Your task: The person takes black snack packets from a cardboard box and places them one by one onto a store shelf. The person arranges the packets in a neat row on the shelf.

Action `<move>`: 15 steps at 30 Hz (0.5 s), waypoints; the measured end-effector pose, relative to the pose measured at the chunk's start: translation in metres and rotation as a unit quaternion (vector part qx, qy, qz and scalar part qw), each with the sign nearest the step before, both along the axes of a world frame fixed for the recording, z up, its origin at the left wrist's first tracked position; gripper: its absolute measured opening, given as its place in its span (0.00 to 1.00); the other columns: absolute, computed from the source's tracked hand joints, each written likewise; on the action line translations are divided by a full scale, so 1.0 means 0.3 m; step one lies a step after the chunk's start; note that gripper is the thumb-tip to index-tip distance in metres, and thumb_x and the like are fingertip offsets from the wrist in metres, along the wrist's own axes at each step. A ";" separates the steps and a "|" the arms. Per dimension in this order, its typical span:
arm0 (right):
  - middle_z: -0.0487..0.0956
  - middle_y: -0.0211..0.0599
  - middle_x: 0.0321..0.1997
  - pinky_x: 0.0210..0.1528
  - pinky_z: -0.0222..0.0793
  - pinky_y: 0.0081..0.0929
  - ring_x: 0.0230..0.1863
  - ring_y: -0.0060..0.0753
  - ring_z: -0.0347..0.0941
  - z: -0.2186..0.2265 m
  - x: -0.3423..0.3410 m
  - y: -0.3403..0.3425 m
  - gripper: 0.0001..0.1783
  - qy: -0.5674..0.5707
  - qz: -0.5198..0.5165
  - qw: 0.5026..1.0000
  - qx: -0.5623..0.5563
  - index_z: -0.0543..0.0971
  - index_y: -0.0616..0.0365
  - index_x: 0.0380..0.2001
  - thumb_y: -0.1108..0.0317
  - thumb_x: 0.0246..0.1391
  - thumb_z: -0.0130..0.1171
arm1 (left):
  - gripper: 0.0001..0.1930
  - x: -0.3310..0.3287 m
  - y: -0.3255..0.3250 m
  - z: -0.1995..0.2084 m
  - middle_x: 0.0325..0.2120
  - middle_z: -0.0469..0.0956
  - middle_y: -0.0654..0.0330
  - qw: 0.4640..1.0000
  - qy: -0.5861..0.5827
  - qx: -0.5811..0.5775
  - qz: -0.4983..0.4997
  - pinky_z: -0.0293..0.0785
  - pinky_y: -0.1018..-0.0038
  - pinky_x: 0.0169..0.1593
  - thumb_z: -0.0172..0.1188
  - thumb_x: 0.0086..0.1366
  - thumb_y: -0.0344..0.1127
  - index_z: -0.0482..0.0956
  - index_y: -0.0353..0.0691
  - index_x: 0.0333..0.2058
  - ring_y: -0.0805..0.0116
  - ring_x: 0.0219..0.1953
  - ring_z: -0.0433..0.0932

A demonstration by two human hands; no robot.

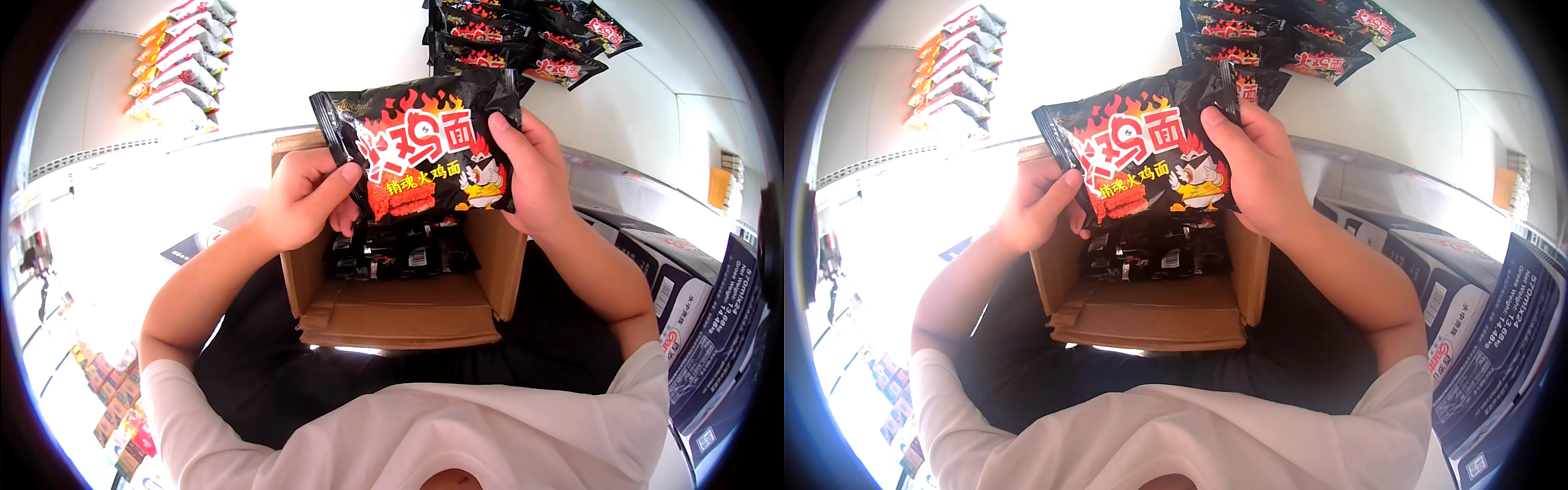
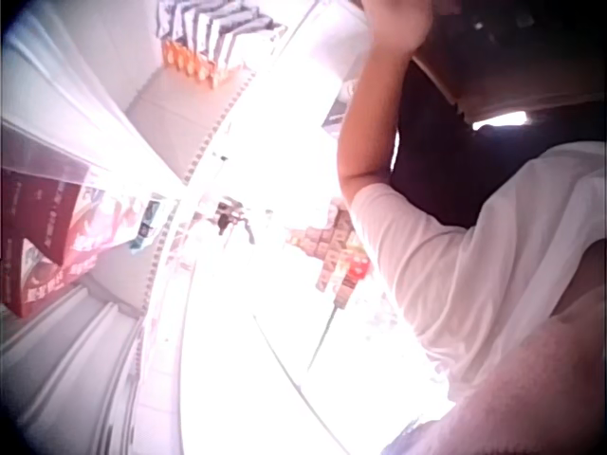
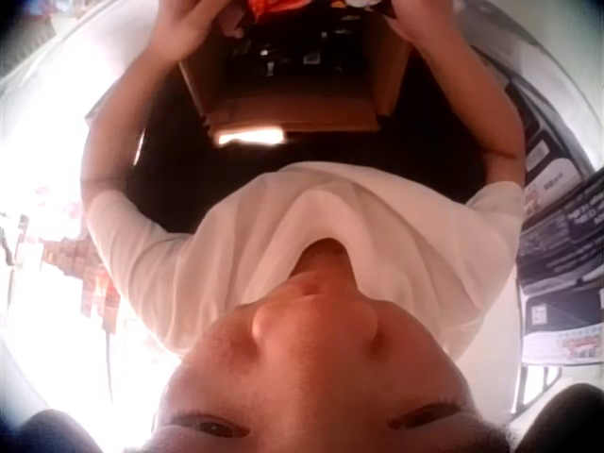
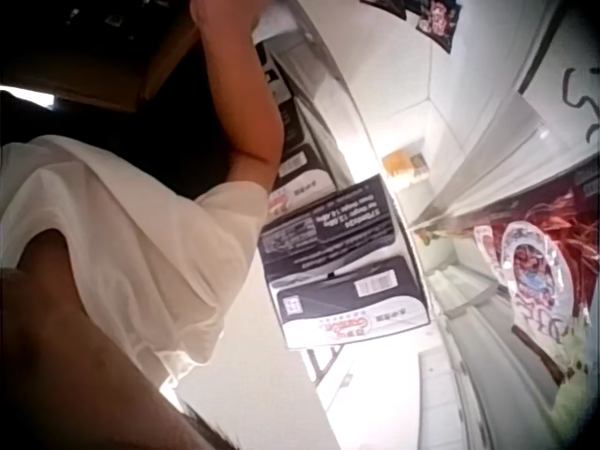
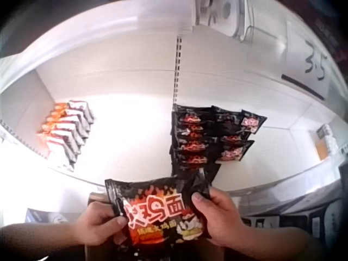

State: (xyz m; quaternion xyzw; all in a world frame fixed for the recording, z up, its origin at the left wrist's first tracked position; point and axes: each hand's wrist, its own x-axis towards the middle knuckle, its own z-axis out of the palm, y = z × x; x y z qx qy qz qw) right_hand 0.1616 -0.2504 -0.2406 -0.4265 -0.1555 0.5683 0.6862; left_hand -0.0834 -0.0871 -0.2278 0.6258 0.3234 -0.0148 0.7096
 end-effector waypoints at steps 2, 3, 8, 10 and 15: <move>0.85 0.35 0.51 0.53 0.79 0.27 0.49 0.23 0.81 0.006 -0.002 0.002 0.13 -0.007 0.000 1.000 -0.026 0.80 0.64 0.54 0.68 0.73 0.57 | 0.18 -0.005 -0.002 0.013 0.21 0.81 0.62 0.998 0.033 0.057 -0.023 0.73 0.78 0.24 0.52 0.82 0.39 0.81 0.31 0.37 0.77 0.19 0.78; 0.85 0.35 0.50 0.52 0.78 0.27 0.49 0.22 0.81 0.010 -0.007 0.004 0.13 -0.007 -0.006 0.999 -0.031 0.80 0.63 0.54 0.69 0.72 0.57 | 0.16 -0.011 -0.012 0.019 0.23 0.80 0.64 0.998 0.016 0.064 -0.011 0.68 0.80 0.23 0.50 0.83 0.37 0.80 0.32 0.37 0.80 0.19 0.75; 0.85 0.32 0.50 0.48 0.76 0.24 0.49 0.21 0.80 0.041 -0.003 0.005 0.15 -0.031 0.031 0.999 -0.022 0.80 0.61 0.55 0.72 0.67 0.61 | 0.15 -0.054 -0.043 0.048 0.39 0.82 0.61 0.976 -0.165 0.083 0.113 0.74 0.80 0.39 0.48 0.82 0.34 0.81 0.31 0.48 0.80 0.33 0.77; 0.84 0.33 0.54 0.52 0.78 0.28 0.52 0.23 0.80 0.050 0.014 0.003 0.18 0.005 0.086 0.996 -0.025 0.78 0.60 0.59 0.73 0.67 0.60 | 0.17 -0.073 -0.042 0.065 0.49 0.83 0.53 0.968 -0.224 -0.023 0.113 0.77 0.72 0.53 0.48 0.82 0.37 0.78 0.27 0.54 0.70 0.47 0.82; 0.81 0.35 0.60 0.55 0.81 0.33 0.57 0.28 0.80 0.054 0.024 -0.005 0.27 0.061 0.150 0.987 0.003 0.71 0.58 0.67 0.71 0.66 0.61 | 0.22 -0.117 -0.015 0.098 0.54 0.84 0.49 0.959 -0.264 -0.078 0.061 0.78 0.66 0.61 0.50 0.82 0.42 0.75 0.26 0.59 0.64 0.55 0.84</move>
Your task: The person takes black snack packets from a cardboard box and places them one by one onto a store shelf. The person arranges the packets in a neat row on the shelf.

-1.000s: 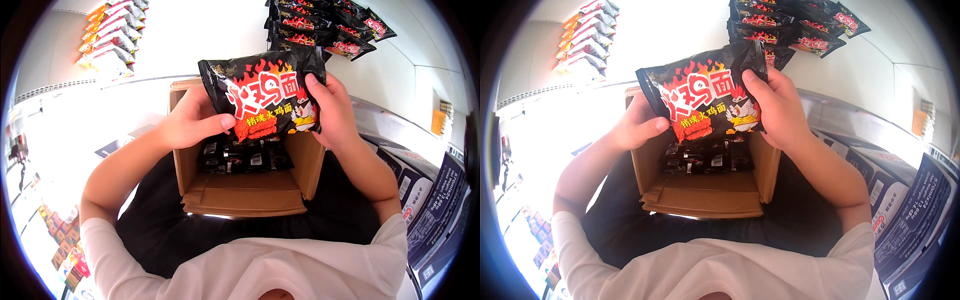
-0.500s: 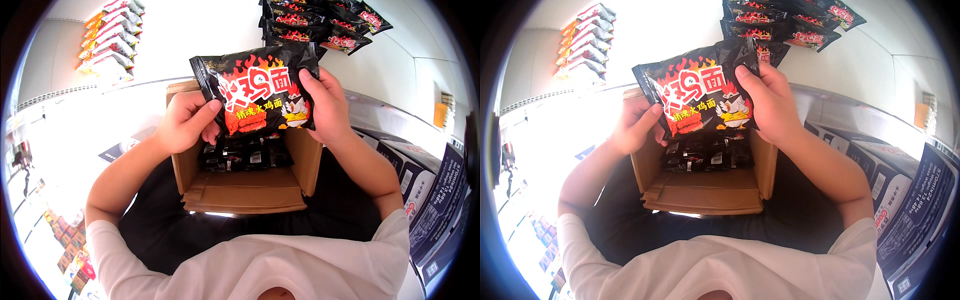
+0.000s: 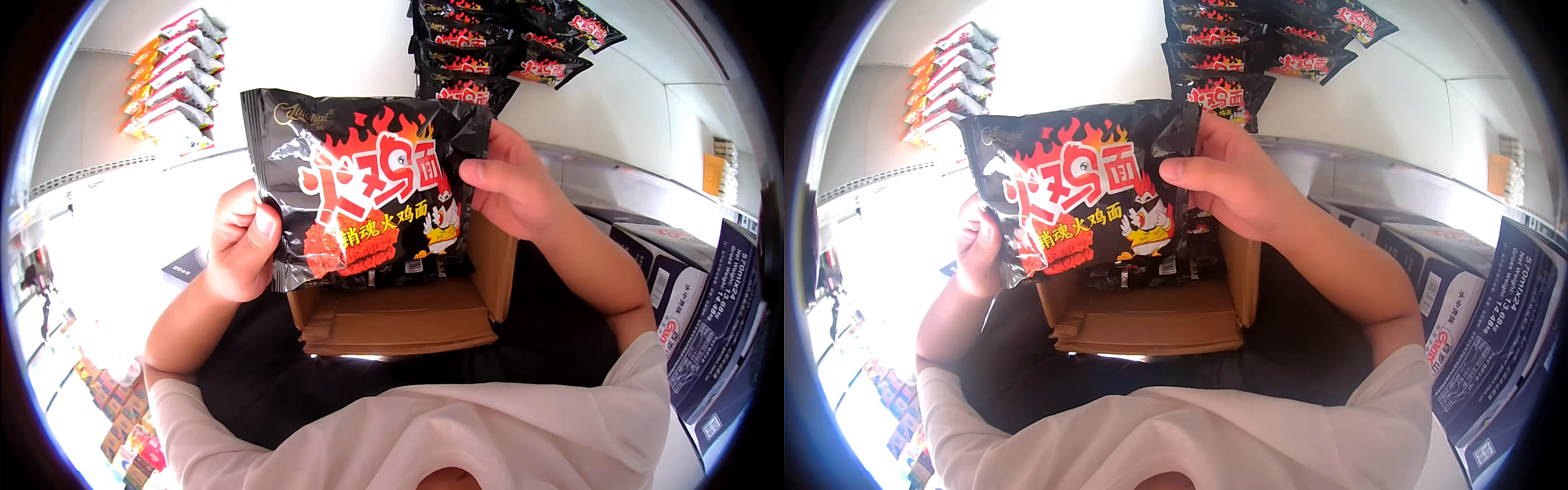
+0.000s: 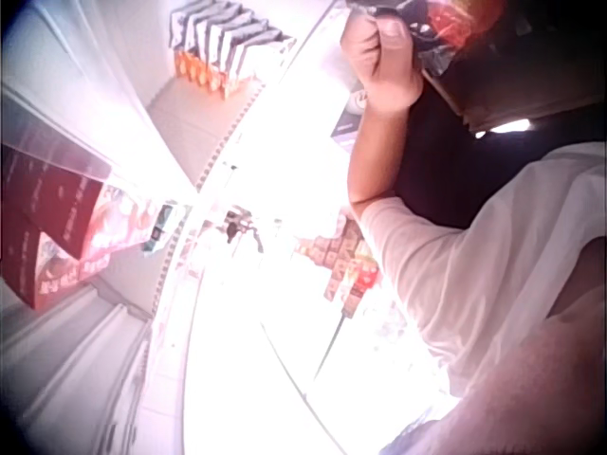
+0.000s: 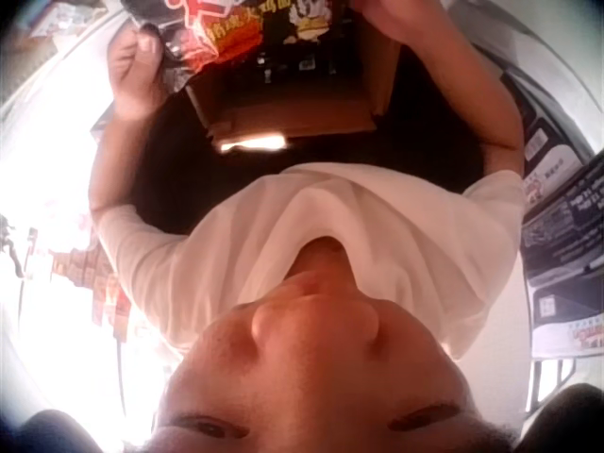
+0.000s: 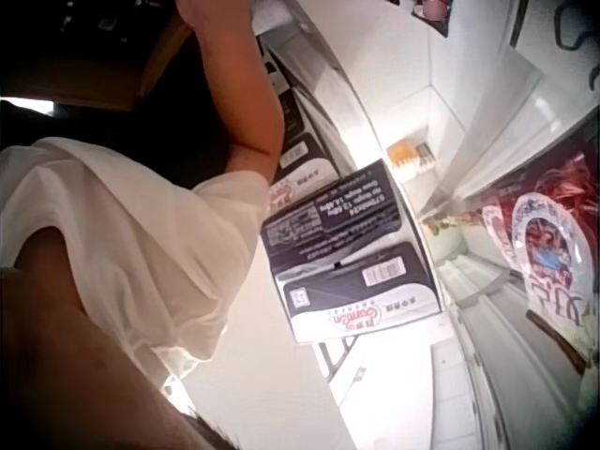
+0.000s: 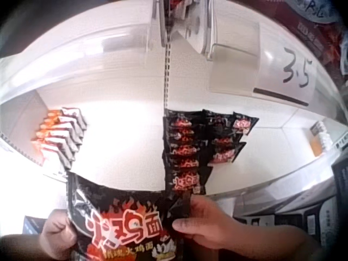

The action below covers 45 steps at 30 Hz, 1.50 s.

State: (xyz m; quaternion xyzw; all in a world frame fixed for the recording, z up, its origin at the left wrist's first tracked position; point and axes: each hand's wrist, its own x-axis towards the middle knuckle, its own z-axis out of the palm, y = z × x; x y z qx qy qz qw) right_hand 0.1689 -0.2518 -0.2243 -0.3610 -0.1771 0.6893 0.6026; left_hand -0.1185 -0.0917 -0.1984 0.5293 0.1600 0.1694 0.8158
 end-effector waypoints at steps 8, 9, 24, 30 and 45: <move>0.74 0.49 0.69 0.66 0.72 0.38 0.68 0.39 0.73 0.065 0.137 0.035 0.61 -0.081 0.267 0.958 0.068 0.59 0.70 0.75 0.38 0.53 0.74 | 0.23 0.003 0.009 -0.018 0.58 0.81 0.50 0.988 0.004 -0.114 -0.103 0.74 0.65 0.64 0.52 0.82 0.43 0.77 0.26 0.59 0.63 0.59 0.81; 0.72 0.52 0.71 0.72 0.68 0.41 0.71 0.41 0.71 0.068 0.131 0.039 0.64 -0.103 0.306 0.945 0.051 0.57 0.73 0.75 0.37 0.53 0.75 | 0.23 0.010 0.006 -0.014 0.59 0.80 0.50 0.987 0.008 -0.108 -0.121 0.73 0.65 0.65 0.52 0.82 0.43 0.78 0.26 0.59 0.62 0.61 0.79; 0.84 0.44 0.45 0.47 0.79 0.42 0.45 0.56 0.83 0.349 0.125 0.000 0.31 -0.710 0.022 0.695 0.117 0.79 0.55 0.51 0.67 0.41 0.79 | 0.11 0.110 0.054 0.068 0.45 0.79 0.46 0.949 0.007 0.315 -0.002 0.72 0.66 0.55 0.53 0.78 0.35 0.77 0.32 0.40 0.61 0.46 0.78; 0.87 0.52 0.45 0.48 0.79 0.45 0.47 0.56 0.85 0.326 0.474 0.044 0.32 -0.912 -0.129 0.364 -0.142 0.75 0.59 0.59 0.66 0.51 0.73 | 0.21 0.133 0.059 -0.005 0.50 0.80 0.44 0.772 0.193 0.606 -0.015 0.77 0.57 0.57 0.65 0.61 0.20 0.77 0.32 0.53 0.42 0.55 0.79; 0.88 0.48 0.50 0.54 0.80 0.40 0.48 0.48 0.87 -0.288 1.541 -0.105 0.33 -0.929 0.098 0.230 -0.274 0.80 0.60 0.55 0.57 0.47 0.77 | 0.21 0.038 0.103 -0.154 0.50 0.81 0.46 0.704 0.279 0.651 -0.050 0.75 0.64 0.60 0.58 0.64 0.13 0.78 0.29 0.56 0.50 0.54 0.82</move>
